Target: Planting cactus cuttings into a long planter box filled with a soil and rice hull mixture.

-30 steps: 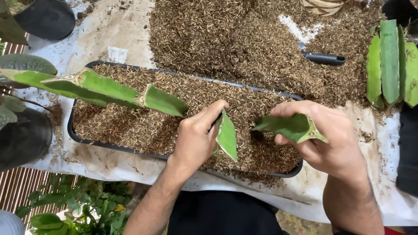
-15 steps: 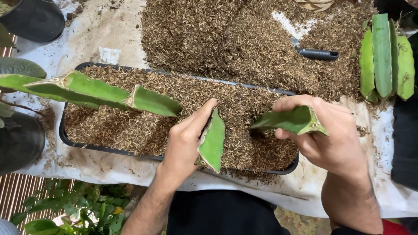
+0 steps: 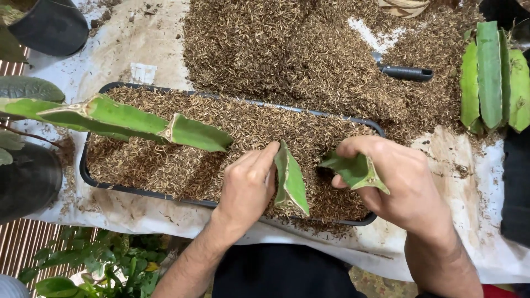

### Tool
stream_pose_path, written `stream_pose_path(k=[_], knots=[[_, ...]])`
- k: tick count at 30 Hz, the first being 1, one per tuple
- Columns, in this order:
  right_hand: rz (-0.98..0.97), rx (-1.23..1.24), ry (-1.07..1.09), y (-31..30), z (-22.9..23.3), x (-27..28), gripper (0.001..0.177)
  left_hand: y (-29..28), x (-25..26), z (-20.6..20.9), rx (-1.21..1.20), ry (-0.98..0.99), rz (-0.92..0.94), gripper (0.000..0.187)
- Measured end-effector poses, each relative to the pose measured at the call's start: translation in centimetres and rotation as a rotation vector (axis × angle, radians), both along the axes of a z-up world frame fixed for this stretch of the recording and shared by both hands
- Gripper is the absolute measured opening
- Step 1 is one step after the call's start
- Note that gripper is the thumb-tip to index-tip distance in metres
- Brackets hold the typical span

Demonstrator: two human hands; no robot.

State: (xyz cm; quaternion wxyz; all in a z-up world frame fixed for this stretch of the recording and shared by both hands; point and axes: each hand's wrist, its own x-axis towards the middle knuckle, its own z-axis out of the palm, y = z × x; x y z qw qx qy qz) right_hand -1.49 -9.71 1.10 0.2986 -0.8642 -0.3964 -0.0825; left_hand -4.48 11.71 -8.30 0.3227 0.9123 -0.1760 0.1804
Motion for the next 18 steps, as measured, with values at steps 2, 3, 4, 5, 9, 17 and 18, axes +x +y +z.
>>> stream_pose_path(k=[2,3,4,5,9,17,18], knots=[[0.008,0.006,-0.026,-0.1,-0.7,0.2,0.021,0.0,0.2,0.3,0.002,-0.006,-0.011,0.033],[0.017,0.011,-0.049,-0.1,-1.0,0.3,0.02,0.1,0.2,0.4,0.002,-0.01,-0.021,0.032],[0.014,0.011,-0.048,-0.2,-1.2,0.3,0.02,0.1,0.2,0.3,0.002,-0.009,-0.024,0.032],[0.021,0.02,-0.03,-0.3,-1.4,0.3,0.018,0.1,0.2,0.1,0.003,-0.005,-0.023,0.035],[-0.005,0.043,0.028,-0.1,0.0,0.2,0.019,0.3,-0.3,0.0,-0.093,-0.074,-0.01,0.041],[-0.002,0.032,0.09,-0.3,0.6,0.0,0.026,-0.7,-4.0,3.1,-0.395,-0.285,0.169,0.03],[-0.012,0.029,0.085,-0.3,0.7,-0.1,0.026,-0.8,-4.4,3.2,-0.47,-0.277,0.189,0.022]])
